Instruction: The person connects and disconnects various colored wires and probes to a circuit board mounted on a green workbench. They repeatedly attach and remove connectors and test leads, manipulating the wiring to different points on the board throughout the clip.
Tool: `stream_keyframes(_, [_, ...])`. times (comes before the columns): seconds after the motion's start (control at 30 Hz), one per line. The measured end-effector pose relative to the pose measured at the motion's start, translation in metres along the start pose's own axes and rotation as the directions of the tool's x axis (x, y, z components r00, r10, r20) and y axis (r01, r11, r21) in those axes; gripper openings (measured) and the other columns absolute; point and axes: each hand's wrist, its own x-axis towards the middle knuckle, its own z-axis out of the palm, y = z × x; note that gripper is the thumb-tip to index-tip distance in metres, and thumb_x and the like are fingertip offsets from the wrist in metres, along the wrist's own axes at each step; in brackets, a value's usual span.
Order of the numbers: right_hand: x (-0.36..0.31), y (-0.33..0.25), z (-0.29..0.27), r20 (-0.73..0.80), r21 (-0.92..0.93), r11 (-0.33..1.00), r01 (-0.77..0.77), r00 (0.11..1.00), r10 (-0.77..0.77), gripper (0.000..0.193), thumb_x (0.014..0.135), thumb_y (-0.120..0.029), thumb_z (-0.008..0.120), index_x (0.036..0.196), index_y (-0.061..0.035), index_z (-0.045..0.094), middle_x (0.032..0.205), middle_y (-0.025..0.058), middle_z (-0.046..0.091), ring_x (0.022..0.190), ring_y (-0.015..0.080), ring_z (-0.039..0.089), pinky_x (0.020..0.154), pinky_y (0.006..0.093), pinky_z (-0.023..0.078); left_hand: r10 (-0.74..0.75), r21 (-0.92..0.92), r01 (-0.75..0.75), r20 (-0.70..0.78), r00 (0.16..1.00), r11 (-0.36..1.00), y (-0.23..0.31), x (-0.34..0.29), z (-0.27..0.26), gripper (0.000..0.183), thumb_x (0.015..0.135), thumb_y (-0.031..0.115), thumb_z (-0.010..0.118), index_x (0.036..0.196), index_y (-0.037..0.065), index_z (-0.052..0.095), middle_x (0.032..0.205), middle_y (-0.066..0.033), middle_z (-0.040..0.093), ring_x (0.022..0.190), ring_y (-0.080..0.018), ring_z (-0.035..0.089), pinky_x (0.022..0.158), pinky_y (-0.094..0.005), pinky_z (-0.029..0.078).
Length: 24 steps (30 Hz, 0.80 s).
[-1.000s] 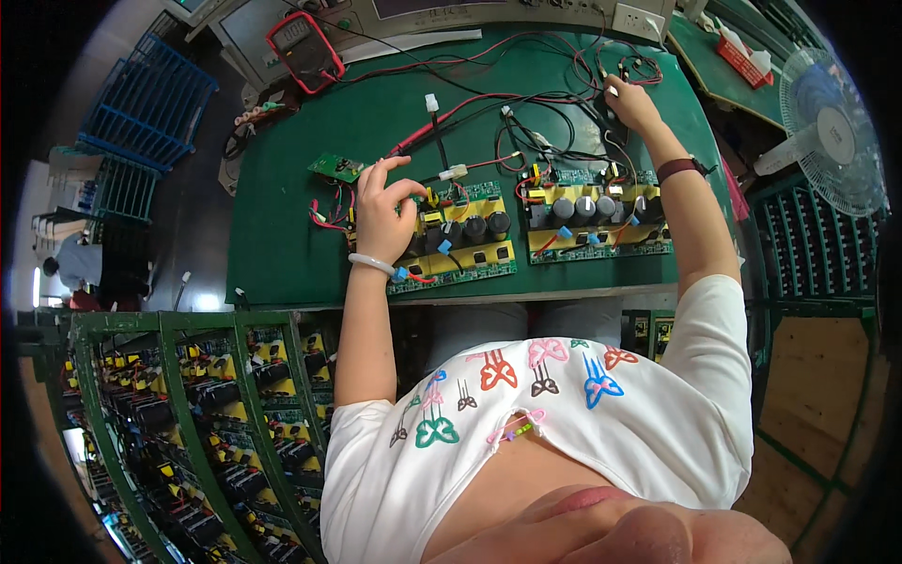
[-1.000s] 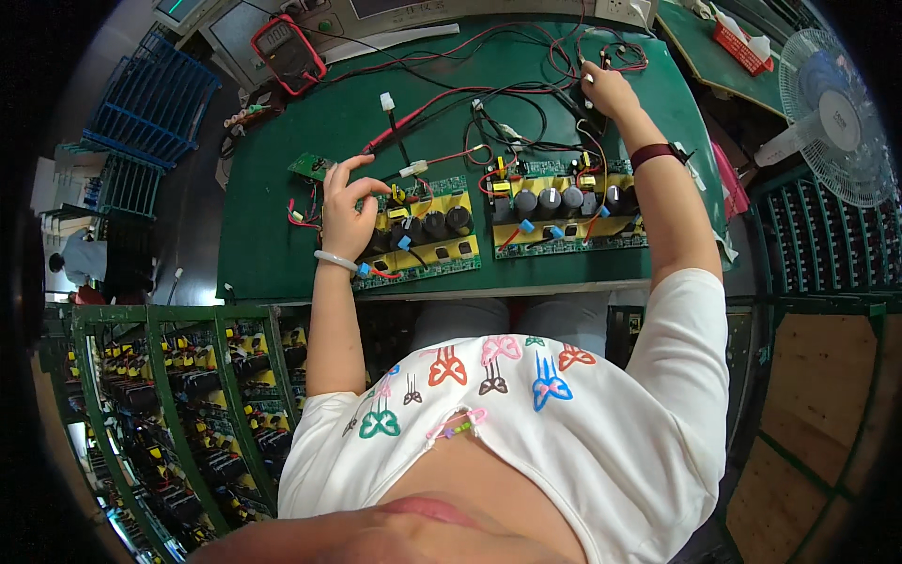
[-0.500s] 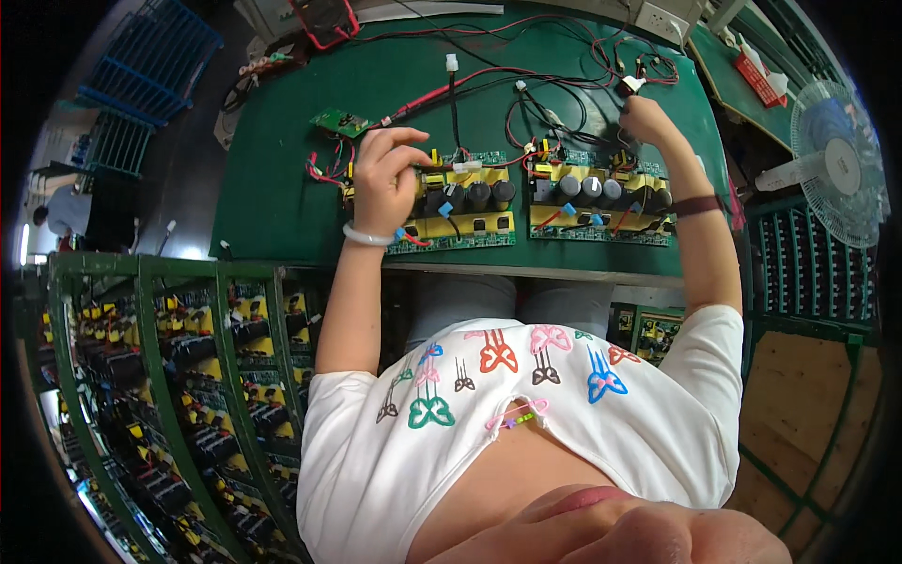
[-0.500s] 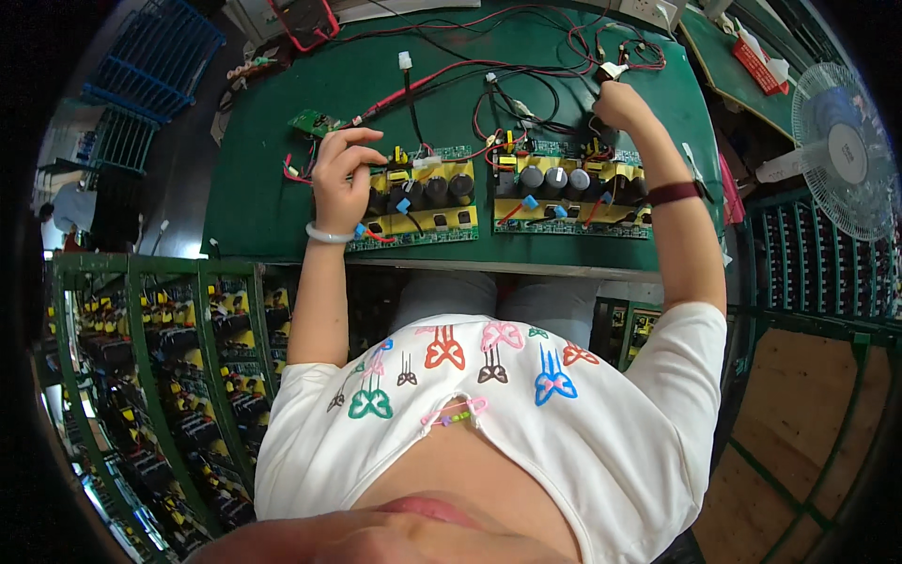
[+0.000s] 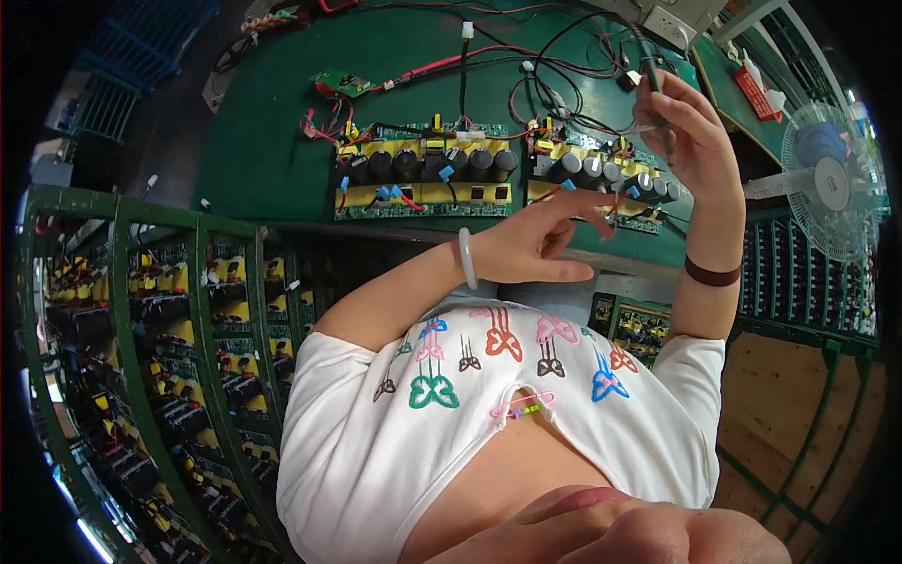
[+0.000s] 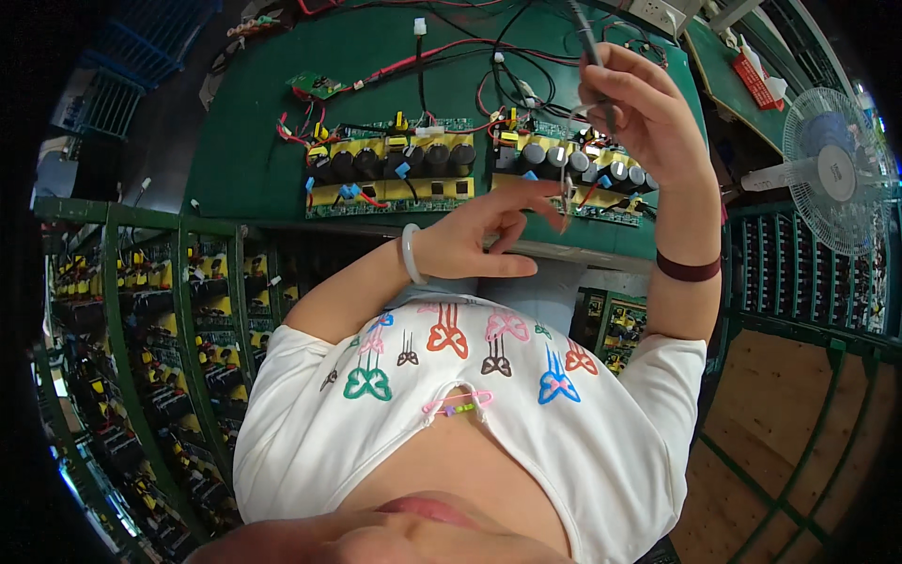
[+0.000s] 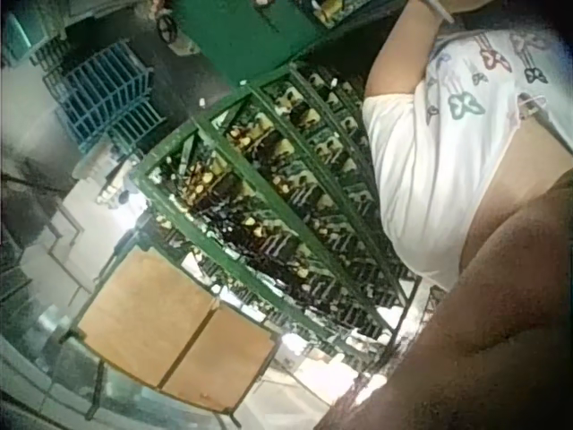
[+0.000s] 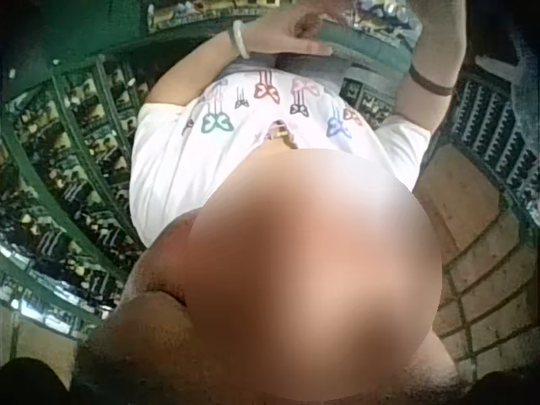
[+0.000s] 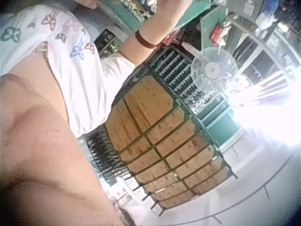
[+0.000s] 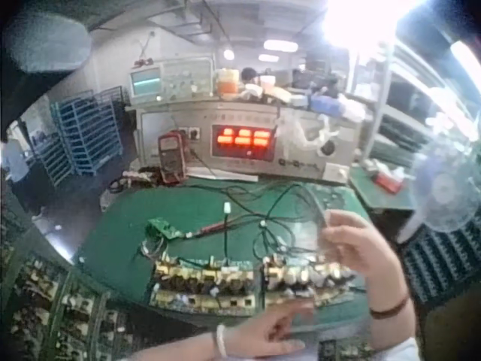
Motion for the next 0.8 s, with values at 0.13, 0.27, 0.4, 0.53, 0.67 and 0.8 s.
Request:
stream_keyframes(0.13, [-0.001, 0.013, -0.005, 0.005, 0.128, 0.987, 0.094, 0.995, -0.096, 0.018, 0.101, -0.012, 0.053, 0.112, 0.0014, 0.057, 0.089, 0.0016, 0.055, 0.073, 0.0069, 0.051, 0.061, 0.021, 0.04, -0.001, -0.149, 0.018, 0.112, 0.994, 0.989, -0.008, -0.025, -0.003, 0.042, 0.09, 0.008, 0.07, 0.129, 0.005, 0.059, 0.101, -0.0048, 0.066, 0.086, -0.0121, 0.059, 0.08, -0.0269, 0.047])
stream_keyframes(0.27, [0.003, 0.031, -0.003, 0.082, 0.281, 0.952, 0.119, 0.986, -0.147, 0.022, 0.102, -0.011, 0.051, 0.119, 0.0022, 0.054, 0.1, 0.0035, 0.057, 0.085, 0.0091, 0.055, 0.065, 0.0229, 0.044, -0.047, -0.084, 0.062, 0.176, 0.983, 0.995, -0.003, -0.057, -0.011, 0.016, 0.092, 0.005, 0.064, 0.104, -0.002, 0.071, 0.099, -0.0081, 0.065, 0.093, -0.0187, 0.06, 0.084, -0.0312, 0.047])
stream_keyframes(0.4, [0.004, 0.063, 0.01, 0.047, 0.32, 0.942, 0.099, 0.992, -0.12, 0.024, 0.102, -0.011, 0.052, 0.122, 0.0011, 0.053, 0.106, 0.0048, 0.06, 0.087, 0.0123, 0.061, 0.071, 0.0255, 0.05, -0.005, -0.297, 0.025, 0.07, 0.998, 0.954, -0.009, -0.097, -0.019, 0.022, 0.093, 0.002, 0.055, 0.109, -0.003, 0.069, 0.101, -0.0112, 0.066, 0.095, -0.0182, 0.06, 0.082, -0.0301, 0.046])
stream_keyframes(0.53, [0.006, 0.088, 0.025, 0.007, 0.348, 0.928, 0.13, 0.99, -0.141, 0.018, 0.102, -0.011, 0.053, 0.119, -0.0033, 0.054, 0.106, 0.0053, 0.061, 0.081, 0.0122, 0.062, 0.073, 0.028, 0.052, -0.176, -0.397, 0.103, -0.152, 0.973, 0.912, -0.012, -0.144, -0.031, 0.022, 0.094, 0.009, 0.055, 0.109, -0.002, 0.067, 0.102, -0.0112, 0.066, 0.096, -0.0168, 0.06, 0.081, -0.028, 0.046])
stream_keyframes(0.67, [0.006, 0.109, 0.046, -0.077, 0.298, 0.936, 0.189, 0.982, -0.173, 0.016, 0.101, -0.007, 0.056, 0.116, -0.0047, 0.053, 0.106, 0.0053, 0.06, 0.083, 0.013, 0.064, 0.078, 0.0315, 0.056, -0.107, -0.073, 0.084, -0.415, 0.904, 0.994, -0.035, -0.186, -0.037, 0.017, 0.088, -0.002, 0.065, 0.105, -0.002, 0.069, 0.107, -0.0106, 0.065, 0.099, -0.0164, 0.062, 0.082, -0.028, 0.049])
stream_keyframes(0.8, [0.006, 0.121, 0.082, -0.099, 0.219, 0.954, 0.203, 0.978, -0.186, 0.016, 0.097, -0.003, 0.061, 0.11, -0.0035, 0.053, 0.104, 0.0067, 0.059, 0.091, 0.0155, 0.067, 0.08, 0.0323, 0.058, 0.044, 0.331, 0.26, -0.69, 0.723, 0.907, -0.043, -0.207, -0.041, 0.015, 0.081, -0.005, 0.075, 0.094, 0.001, 0.074, 0.1, -0.0082, 0.07, 0.095, -0.0173, 0.066, 0.082, -0.0294, 0.052])
